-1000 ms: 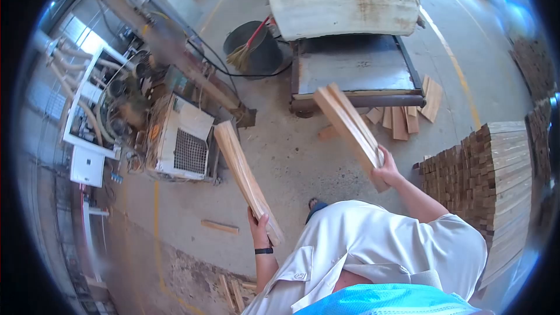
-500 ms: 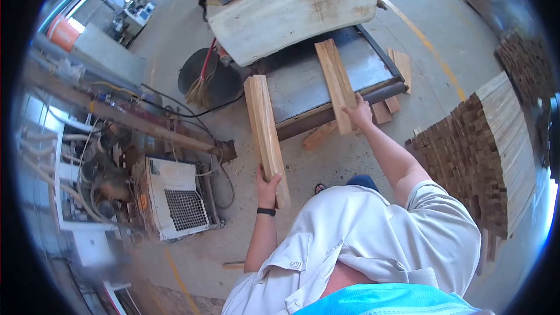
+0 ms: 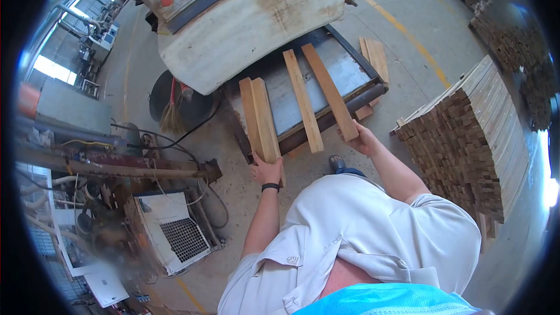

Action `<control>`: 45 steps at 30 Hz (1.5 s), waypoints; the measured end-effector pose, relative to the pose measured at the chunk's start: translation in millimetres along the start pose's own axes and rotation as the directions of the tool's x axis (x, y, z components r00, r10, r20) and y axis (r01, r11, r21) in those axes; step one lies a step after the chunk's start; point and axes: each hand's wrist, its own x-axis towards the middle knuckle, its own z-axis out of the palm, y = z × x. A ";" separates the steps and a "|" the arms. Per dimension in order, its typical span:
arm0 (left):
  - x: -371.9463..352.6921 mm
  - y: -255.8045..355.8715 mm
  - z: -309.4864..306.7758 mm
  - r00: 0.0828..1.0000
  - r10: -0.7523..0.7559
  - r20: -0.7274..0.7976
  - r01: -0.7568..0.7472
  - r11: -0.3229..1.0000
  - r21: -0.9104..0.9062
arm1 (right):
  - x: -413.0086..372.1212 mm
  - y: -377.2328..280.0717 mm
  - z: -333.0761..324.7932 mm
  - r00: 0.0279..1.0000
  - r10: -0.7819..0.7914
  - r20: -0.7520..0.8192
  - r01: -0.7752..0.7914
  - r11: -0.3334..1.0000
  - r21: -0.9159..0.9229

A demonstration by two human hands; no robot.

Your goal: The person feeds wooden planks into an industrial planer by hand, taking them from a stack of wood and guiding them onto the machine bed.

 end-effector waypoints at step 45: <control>16.3 32.5 20.9 0.998 -0.015 -0.066 0.032 0.965 0.260 | 275.9 -125.1 119.8 0.766 -0.572 0.295 -0.079 -0.538 -0.839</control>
